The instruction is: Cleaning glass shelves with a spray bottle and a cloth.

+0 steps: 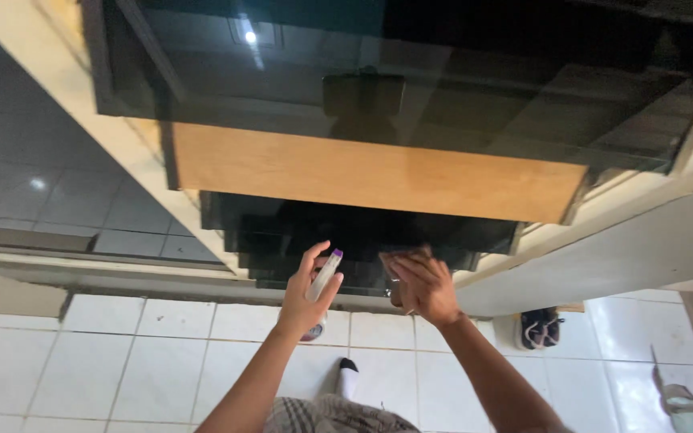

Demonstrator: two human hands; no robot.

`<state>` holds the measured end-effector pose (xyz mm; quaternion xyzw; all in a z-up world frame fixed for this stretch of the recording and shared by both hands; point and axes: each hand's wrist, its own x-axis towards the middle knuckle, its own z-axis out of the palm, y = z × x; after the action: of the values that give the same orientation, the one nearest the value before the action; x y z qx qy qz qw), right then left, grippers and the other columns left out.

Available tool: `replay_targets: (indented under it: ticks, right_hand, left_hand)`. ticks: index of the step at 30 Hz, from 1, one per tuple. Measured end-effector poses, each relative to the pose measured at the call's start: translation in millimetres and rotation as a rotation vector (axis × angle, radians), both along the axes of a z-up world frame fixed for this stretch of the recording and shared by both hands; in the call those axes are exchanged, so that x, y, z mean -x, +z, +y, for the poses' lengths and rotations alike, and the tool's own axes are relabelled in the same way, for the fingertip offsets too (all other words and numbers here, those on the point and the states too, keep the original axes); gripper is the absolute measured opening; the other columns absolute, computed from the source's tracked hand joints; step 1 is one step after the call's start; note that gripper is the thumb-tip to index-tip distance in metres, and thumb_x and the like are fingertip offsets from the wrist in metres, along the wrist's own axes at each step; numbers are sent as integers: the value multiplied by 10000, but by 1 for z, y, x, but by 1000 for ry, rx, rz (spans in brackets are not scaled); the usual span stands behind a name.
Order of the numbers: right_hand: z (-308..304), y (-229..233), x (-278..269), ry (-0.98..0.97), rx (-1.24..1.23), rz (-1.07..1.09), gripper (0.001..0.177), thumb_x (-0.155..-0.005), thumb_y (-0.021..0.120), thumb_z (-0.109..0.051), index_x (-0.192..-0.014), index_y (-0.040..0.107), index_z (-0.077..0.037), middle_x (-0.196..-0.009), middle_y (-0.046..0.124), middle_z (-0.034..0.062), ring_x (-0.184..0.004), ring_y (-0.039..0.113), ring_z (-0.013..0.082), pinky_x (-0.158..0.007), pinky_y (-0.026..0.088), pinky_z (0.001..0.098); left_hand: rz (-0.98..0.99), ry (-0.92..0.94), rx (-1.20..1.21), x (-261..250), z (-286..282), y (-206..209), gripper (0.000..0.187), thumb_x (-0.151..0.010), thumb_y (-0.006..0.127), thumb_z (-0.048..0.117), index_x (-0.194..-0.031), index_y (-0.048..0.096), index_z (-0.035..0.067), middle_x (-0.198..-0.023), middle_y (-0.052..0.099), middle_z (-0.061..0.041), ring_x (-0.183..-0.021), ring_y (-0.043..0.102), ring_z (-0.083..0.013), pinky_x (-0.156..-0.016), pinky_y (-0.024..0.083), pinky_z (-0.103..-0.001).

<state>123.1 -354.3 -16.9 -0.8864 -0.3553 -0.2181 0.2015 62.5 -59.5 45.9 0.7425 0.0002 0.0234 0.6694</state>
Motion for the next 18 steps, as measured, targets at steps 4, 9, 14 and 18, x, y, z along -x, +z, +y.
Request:
replay_targets:
  ticks: [4, 9, 14, 18]
  right_hand:
    - [-58, -16, -52, -107, 58, -392, 529, -906, 739, -250, -1422, 650, -322, -1225, 470, -111, -1129, 395, 64, -945, 333, 389]
    - [-25, 26, -87, -499, 19, -312, 823, -854, 687, -414, -1473, 447, 72, -1512, 382, 407, -1403, 325, 571, -1125, 166, 723]
    - [112, 62, -76, -313, 101, 3, 565, -814, 729, -317, -1327, 567, -143, -1395, 539, 171, -1345, 477, 393, -1114, 299, 636]
    - [218, 81, -77, -208, 290, 178, 559, -894, 648, -446, -1368, 543, -169, -1420, 540, 154, -1345, 472, 367, -1063, 335, 578]
  left_hand:
    - [-125, 37, 17, -21, -22, -8, 608, -942, 717, 191, -1489, 452, 166, -1127, 694, -74, -932, 651, -111, -785, 537, -277]
    - [-90, 76, 42, -28, -13, -1, 607, -943, 708, 212, -1488, 453, 134, -1148, 686, -68, -922, 628, -122, -798, 522, -285]
    - [-78, 149, 66, -7, 25, -5, 610, -946, 704, 196, -1496, 452, 119, -1122, 688, -66, -932, 621, -116, -819, 520, -280]
    - [-14, 247, 33, 12, 66, -3, 620, -915, 712, 169, -1479, 463, 106, -1048, 708, -55, -880, 624, -114, -801, 521, -277]
